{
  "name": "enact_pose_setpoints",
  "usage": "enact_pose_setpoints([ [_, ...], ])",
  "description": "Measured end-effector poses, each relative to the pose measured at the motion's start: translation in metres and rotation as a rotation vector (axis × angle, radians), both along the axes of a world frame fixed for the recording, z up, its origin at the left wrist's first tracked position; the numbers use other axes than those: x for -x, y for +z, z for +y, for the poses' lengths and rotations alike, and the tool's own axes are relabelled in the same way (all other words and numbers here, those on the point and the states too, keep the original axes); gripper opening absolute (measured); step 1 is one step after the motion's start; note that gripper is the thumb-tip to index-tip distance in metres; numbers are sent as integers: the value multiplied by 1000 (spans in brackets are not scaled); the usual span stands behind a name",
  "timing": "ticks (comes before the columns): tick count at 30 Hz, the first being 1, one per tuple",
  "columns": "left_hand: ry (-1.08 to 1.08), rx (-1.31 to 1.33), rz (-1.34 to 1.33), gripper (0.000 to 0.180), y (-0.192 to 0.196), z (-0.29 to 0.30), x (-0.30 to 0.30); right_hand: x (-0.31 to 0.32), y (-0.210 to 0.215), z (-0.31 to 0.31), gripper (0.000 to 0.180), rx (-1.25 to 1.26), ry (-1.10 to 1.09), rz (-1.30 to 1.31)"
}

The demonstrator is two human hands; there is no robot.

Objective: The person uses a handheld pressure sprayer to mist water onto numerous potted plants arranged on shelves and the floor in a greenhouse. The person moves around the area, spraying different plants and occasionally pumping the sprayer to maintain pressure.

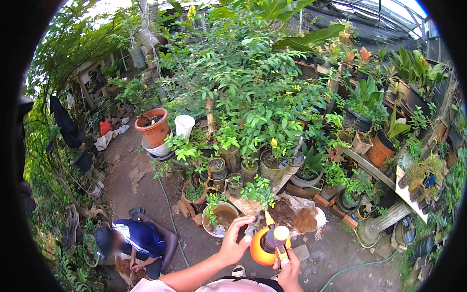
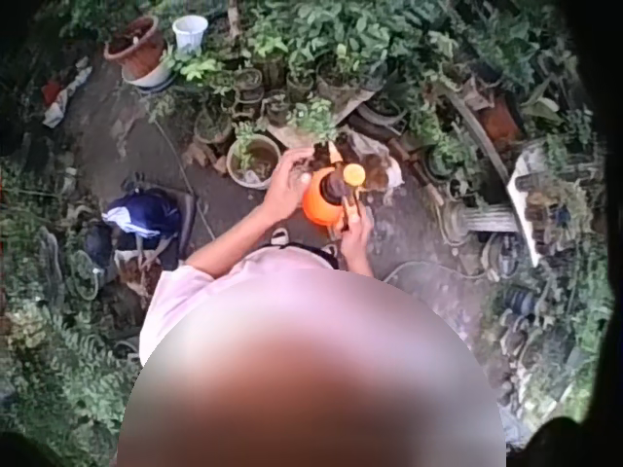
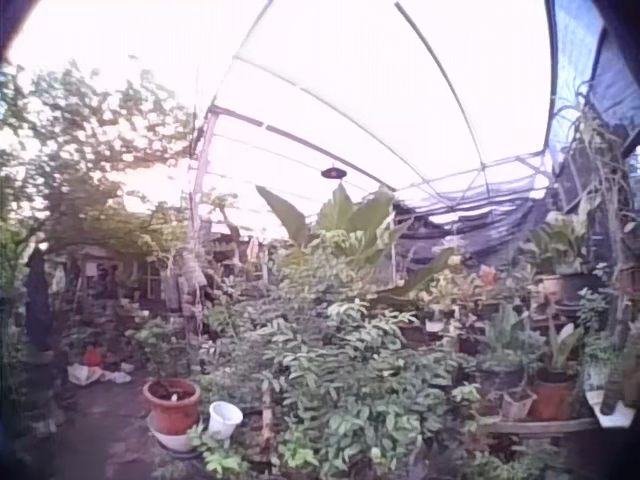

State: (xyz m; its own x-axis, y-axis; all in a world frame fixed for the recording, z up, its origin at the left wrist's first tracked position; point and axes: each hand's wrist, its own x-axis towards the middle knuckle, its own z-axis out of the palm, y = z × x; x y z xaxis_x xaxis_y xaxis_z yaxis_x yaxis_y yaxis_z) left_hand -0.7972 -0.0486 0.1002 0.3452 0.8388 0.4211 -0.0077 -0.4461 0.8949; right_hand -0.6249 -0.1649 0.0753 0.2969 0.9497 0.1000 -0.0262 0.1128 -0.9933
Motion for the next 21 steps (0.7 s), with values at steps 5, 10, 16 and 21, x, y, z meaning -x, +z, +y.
enact_pose_setpoints([
  [5, -215, 207, -12, 49, -27, 9, -14, 13, 8, 1, 53, -68, -7, 35],
  [10, -241, 273, -44, 56, -33, 21, -29, 24, 5, 9, 48, -78, 1, 42],
  [16, -305, 725, -343, 43, -27, 41, -32, 38, 1, 12, 39, -46, 25, 46],
  [21, -284, 920, -453, 33, -26, 63, -29, 45, -4, 15, 38, -44, 24, -10],
])
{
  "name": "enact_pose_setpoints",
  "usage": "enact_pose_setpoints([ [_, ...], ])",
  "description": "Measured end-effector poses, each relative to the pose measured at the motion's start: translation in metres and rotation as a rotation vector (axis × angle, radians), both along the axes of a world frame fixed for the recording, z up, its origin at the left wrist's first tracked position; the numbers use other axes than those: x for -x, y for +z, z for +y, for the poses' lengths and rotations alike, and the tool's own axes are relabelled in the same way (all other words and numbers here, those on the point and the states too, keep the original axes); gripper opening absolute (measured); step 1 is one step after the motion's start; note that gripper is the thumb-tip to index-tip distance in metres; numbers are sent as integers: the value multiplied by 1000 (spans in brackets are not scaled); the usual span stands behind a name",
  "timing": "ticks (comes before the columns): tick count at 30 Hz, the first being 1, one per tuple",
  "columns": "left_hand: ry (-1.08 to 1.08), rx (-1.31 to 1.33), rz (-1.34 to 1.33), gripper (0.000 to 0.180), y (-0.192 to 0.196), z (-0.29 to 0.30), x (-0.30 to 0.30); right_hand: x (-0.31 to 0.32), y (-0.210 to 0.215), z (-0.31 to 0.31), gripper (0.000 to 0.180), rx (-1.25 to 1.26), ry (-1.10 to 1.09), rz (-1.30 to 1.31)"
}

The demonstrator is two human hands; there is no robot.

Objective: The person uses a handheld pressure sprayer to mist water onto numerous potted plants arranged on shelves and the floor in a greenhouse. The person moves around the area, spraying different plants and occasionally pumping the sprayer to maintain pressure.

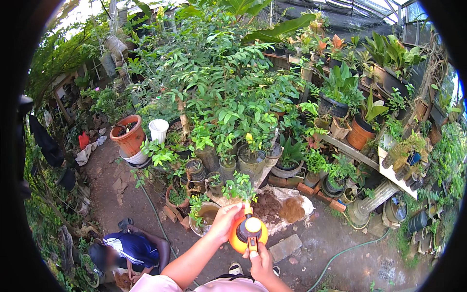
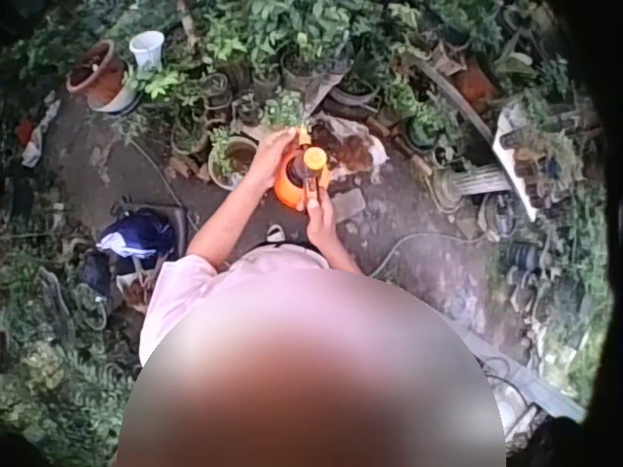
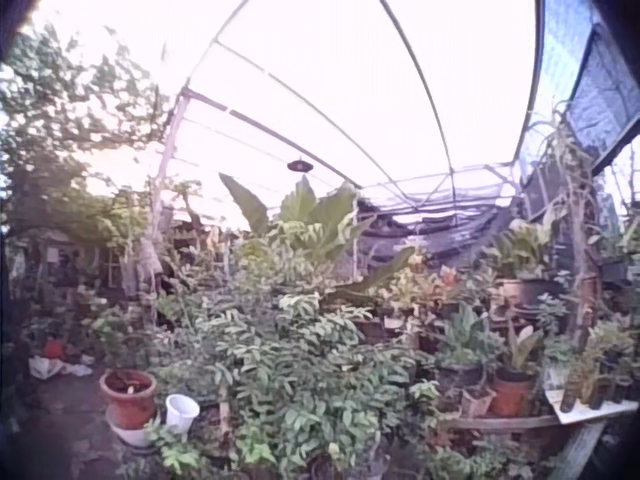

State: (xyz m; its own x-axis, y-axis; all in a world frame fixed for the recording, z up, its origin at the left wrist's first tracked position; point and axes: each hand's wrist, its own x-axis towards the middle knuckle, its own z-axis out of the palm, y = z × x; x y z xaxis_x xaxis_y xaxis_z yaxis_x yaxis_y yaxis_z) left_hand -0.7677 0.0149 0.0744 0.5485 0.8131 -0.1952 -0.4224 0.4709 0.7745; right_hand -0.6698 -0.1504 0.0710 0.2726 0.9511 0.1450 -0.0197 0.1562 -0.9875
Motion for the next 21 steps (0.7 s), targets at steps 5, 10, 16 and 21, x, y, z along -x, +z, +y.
enact_pose_setpoints([
  [5, -19, 71, -77, 29, 8, 13, 1, 4, -2, 4, 38, 12, 25, -12],
  [10, -60, 107, -62, 26, 14, 20, 7, 9, 0, 7, 38, 2, 40, -47],
  [16, -67, 75, -31, 24, 17, 23, 12, 15, 1, 10, 37, -3, 28, -70],
  [21, -49, 67, -32, 24, 21, 25, 16, 19, 0, 16, 37, -53, 20, -78],
])
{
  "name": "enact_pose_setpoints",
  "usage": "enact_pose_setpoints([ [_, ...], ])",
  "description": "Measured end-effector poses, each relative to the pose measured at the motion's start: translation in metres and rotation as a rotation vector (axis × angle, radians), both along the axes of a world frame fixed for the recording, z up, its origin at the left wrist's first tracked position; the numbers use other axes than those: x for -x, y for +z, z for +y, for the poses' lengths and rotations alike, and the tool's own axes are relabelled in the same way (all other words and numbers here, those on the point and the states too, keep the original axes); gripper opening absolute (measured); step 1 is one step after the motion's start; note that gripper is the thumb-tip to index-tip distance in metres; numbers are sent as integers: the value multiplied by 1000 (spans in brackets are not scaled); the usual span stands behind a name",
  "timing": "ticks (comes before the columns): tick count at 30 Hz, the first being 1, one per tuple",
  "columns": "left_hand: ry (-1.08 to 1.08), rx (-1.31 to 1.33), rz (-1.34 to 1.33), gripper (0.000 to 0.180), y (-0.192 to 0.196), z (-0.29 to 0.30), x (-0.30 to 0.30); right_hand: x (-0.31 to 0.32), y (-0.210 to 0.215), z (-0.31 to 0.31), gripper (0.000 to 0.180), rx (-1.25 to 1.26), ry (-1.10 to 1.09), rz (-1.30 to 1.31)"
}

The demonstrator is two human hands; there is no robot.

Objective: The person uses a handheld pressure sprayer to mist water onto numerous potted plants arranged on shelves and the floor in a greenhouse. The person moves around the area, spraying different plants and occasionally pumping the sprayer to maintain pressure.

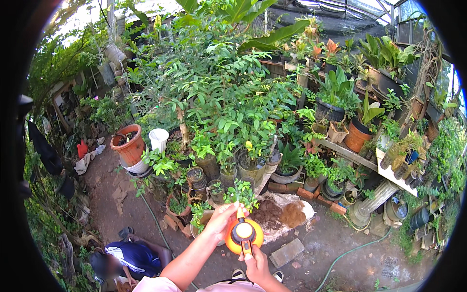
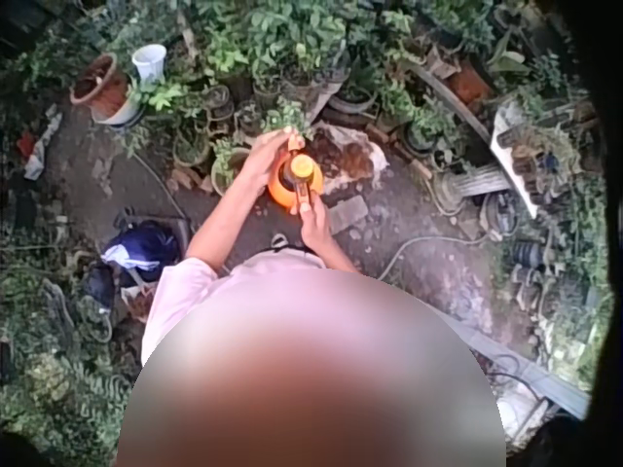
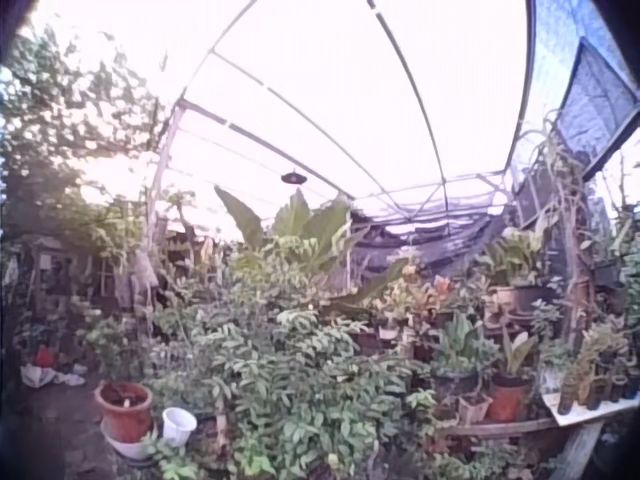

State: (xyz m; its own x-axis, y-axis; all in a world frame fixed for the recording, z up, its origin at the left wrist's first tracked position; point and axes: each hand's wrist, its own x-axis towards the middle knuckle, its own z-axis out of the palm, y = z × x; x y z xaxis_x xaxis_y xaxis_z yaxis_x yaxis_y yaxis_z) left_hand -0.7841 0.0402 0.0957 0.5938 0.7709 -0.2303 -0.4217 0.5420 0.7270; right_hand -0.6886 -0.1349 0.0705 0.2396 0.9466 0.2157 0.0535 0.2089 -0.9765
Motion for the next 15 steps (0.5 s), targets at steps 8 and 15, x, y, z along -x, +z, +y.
enact_pose_setpoints([
  [8, -27, -37, 4, 28, 1, 4, 4, 3, 2, 3, 38, 10, -14, -17],
  [15, -40, -36, 5, 26, 1, 6, 9, 8, -2, 5, 38, 16, 3, 21],
])
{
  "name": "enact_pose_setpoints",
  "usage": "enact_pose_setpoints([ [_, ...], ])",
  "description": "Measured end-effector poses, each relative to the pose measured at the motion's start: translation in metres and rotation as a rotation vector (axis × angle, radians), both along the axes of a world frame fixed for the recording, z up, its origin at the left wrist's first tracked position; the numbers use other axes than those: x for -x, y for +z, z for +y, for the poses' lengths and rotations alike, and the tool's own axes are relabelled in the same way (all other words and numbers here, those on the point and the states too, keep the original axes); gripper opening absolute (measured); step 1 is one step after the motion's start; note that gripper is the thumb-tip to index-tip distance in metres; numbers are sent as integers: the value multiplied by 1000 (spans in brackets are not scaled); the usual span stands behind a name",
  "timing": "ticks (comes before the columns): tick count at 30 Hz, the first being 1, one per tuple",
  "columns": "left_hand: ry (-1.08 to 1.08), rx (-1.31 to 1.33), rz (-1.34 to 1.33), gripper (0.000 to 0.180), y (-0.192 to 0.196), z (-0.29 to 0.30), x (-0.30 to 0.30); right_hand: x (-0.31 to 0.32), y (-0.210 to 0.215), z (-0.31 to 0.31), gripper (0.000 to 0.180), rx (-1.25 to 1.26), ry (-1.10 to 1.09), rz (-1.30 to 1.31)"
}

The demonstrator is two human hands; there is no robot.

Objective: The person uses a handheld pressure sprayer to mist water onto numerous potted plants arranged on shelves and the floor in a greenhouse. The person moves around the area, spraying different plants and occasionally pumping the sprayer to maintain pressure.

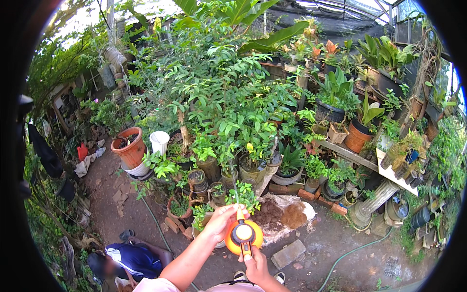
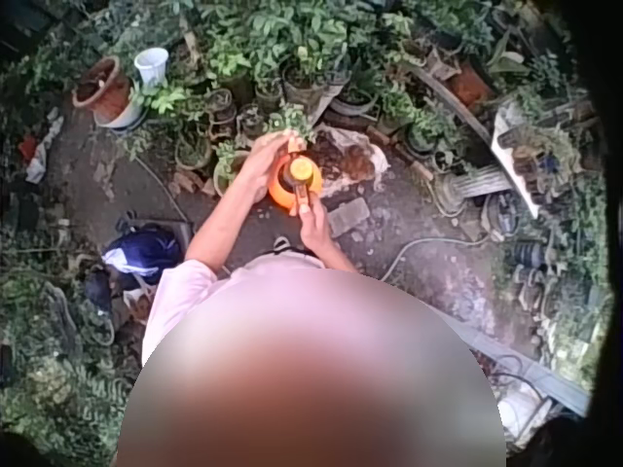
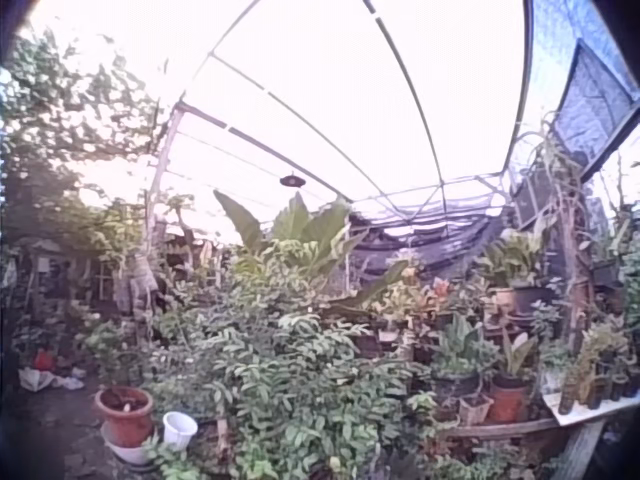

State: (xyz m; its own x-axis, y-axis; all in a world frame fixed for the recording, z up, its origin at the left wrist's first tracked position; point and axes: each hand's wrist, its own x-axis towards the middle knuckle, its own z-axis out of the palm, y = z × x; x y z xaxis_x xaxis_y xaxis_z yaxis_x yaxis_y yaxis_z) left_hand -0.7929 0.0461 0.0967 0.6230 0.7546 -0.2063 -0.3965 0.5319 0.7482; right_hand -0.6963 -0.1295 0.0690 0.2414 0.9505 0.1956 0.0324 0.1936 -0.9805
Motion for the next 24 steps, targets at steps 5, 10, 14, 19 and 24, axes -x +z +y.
enact_pose_setpoints([
  [5, -18, 6, 6, 28, 1, 1, 3, 1, -2, 1, 37, 6, 13, 8],
  [10, -37, 23, -1, 30, 1, 1, 5, 1, -2, 2, 37, 0, 17, -22],
  [14, -28, 19, 5, 30, -1, 2, 4, 0, -3, 4, 38, -15, 17, -26],
  [19, -13, -6, -4, 31, -5, 3, 3, -2, -3, 6, 38, -25, -13, -42],
  [24, 12, -65, 58, 29, -10, 3, 4, -3, -5, 10, 35, -30, -33, -60],
])
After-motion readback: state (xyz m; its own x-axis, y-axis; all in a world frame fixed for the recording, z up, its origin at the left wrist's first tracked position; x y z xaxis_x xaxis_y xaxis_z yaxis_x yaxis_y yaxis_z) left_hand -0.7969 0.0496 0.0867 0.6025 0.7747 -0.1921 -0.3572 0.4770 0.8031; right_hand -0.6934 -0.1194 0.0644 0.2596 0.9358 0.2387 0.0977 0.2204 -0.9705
